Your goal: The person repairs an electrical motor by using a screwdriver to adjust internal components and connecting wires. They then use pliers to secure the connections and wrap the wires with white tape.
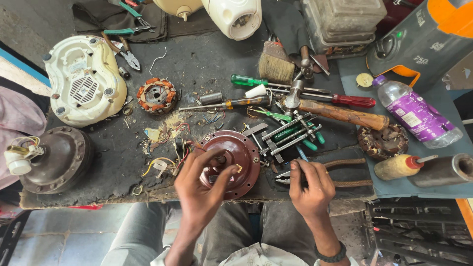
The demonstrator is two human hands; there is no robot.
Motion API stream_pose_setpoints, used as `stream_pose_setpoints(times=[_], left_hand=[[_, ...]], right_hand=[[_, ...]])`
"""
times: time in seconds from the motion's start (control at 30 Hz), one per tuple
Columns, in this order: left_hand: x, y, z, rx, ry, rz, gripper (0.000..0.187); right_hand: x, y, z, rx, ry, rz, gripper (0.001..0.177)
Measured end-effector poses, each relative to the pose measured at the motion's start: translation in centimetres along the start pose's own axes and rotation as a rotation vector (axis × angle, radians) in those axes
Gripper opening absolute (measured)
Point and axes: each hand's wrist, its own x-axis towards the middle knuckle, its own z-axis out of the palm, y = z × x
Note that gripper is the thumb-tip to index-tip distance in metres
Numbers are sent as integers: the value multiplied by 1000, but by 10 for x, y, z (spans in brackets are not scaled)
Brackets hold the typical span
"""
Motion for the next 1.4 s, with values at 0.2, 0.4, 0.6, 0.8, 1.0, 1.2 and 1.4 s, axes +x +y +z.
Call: stream_pose_setpoints(times=[0.2, 0.4, 0.6, 0.8, 1.0, 1.2, 1.4], left_hand=[[2, 0, 23, 30, 97, -138, 33], [4, -8, 25, 43, 76, -171, 22], [3, -6, 20, 24, 51, -155, 21], [5, -2, 12, -26, -8, -148, 27], [8, -6, 6, -112, -116, -50, 40], [8, -11, 5, -187, -176, -108, 35], [2, -12, 11, -138, -48, -123, 28]], right_hand=[[3, -3, 0, -10, -6, 12, 7], [0, -2, 1, -28, -9, 5, 8], [-1, -3, 0, -36, -18, -8, 7], [-3, -3, 0, -80, -31, -6, 7], [-3, -3, 0, -68, -36, -23, 7], [-4, -2, 1, -64, -41, -16, 6], [-4, 0, 1, -73, -42, -23, 6]])
